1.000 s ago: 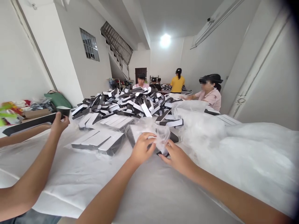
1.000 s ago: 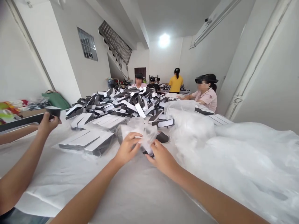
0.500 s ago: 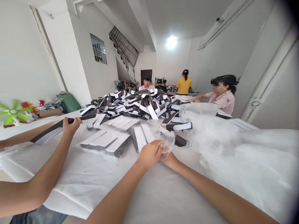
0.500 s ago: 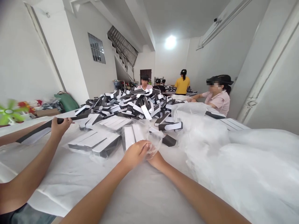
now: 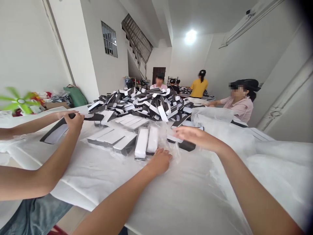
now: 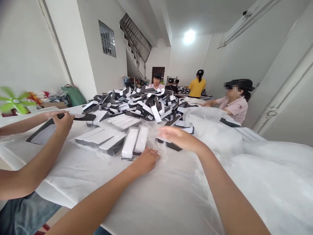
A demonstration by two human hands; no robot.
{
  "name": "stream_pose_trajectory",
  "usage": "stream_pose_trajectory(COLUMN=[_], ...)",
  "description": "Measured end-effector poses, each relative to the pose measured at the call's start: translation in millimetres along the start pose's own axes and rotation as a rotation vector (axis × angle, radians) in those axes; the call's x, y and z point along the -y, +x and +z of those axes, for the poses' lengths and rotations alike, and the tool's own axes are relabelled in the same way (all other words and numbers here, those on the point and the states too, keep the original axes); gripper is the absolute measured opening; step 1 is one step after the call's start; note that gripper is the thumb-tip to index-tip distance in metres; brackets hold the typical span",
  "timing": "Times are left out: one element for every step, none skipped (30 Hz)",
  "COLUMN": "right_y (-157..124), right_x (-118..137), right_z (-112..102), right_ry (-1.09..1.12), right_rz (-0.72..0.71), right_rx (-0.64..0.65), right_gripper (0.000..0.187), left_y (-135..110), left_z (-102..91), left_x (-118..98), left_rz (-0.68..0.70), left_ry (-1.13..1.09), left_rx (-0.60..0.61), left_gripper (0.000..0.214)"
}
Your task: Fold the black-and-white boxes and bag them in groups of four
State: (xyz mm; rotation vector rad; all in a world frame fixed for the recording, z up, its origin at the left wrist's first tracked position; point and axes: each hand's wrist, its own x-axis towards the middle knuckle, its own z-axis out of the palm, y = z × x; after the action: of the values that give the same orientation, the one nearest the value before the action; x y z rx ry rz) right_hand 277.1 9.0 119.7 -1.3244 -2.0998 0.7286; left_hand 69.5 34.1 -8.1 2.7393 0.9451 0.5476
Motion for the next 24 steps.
stream_pose_trajectory(right_y=[13,25,37,47,55,62,66,68,69,69,69,68,68,68,68,69,70,71,72,73,74,75,76,76], right_x=[-18,-39,-60,-81,-99,-115,-127,-136,-143,-147,-150,-152,-154,-155,-156,-158,-160,-162,-164,-166,-169,-171,-173,-174], right_z=[-3,-3,0,6,13,22,30,37,42,45,46,45,43,41,39,38,37,38,38,39,40,41,42,42], right_ry=[-0.068,-0.173,-0.273,-0.297,-0.309,-0.324,-0.335,-0.349,-0.363,-0.375,-0.385,-0.393,-0.399,-0.403,-0.406,-0.407,-0.408,-0.41,-0.413,-0.416,-0.417,-0.416,-0.413,-0.408], right_rz=[0.018,0.071,0.164,0.219,0.253,0.281,0.302,0.325,0.349,0.372,0.391,0.4,0.397,0.386,0.371,0.357,0.349,0.349,0.353,0.356,0.355,0.347,0.333,0.316], right_rx=[-0.229,-0.416,-0.517,-0.533,-0.533,-0.519,-0.491,-0.462,-0.429,-0.395,-0.362,-0.329,-0.297,-0.267,-0.239,-0.216,-0.2,-0.192,-0.192,-0.197,-0.204,-0.212,-0.22,-0.23], right_gripper=[0.036,0.037,0.04,0.043,0.048,0.053,0.058,0.062,0.061,0.056,0.049,0.041,0.033,0.027,0.023,0.022,0.022,0.024,0.025,0.027,0.029,0.031,0.031,0.031], left_y=[0,0,0,0,-1,-1,-2,-2,-3,-3,-3,-3,-3,-3,-3,-3,-3,-3,-3,-3,-3,-3,-3,-3], left_z=[0.3,0.1,-0.4,-1.2,-2.0,-2.7,-3.3,-3.9,-4.5,-5.2,-5.9,-6.6,-7.4,-8.2,-8.9,-9.5,-10.0,-10.2,-10.1,-9.9,-9.4,-8.9,-8.3,-7.9], left_x=[0,0,0,0,0,-1,-2,-3,-4,-6,-7,-8,-8,-9,-9,-9,-9,-9,-9,-9,-9,-9,-8,-8], left_rz=[-0.015,-0.02,-0.011,0.012,0.038,0.059,0.076,0.088,0.092,0.092,0.094,0.097,0.1,0.104,0.108,0.11,0.109,0.107,0.105,0.104,0.105,0.107,0.109,0.108], left_ry=[0.037,0.057,0.044,0.003,-0.057,-0.115,-0.156,-0.178,-0.183,-0.18,-0.177,-0.18,-0.186,-0.195,-0.202,-0.206,-0.206,-0.205,-0.204,-0.204,-0.204,-0.203,-0.202,-0.201], left_rx=[0.002,0.014,0.028,0.041,0.048,0.053,0.063,0.078,0.096,0.113,0.127,0.133,0.133,0.132,0.131,0.13,0.129,0.129,0.13,0.129,0.127,0.125,0.122,0.117], left_gripper=[0.036,0.037,0.038,0.041,0.044,0.047,0.048,0.049,0.048,0.047,0.045,0.044,0.043,0.042,0.041,0.041,0.04,0.039,0.039,0.039,0.038,0.038,0.037,0.037])
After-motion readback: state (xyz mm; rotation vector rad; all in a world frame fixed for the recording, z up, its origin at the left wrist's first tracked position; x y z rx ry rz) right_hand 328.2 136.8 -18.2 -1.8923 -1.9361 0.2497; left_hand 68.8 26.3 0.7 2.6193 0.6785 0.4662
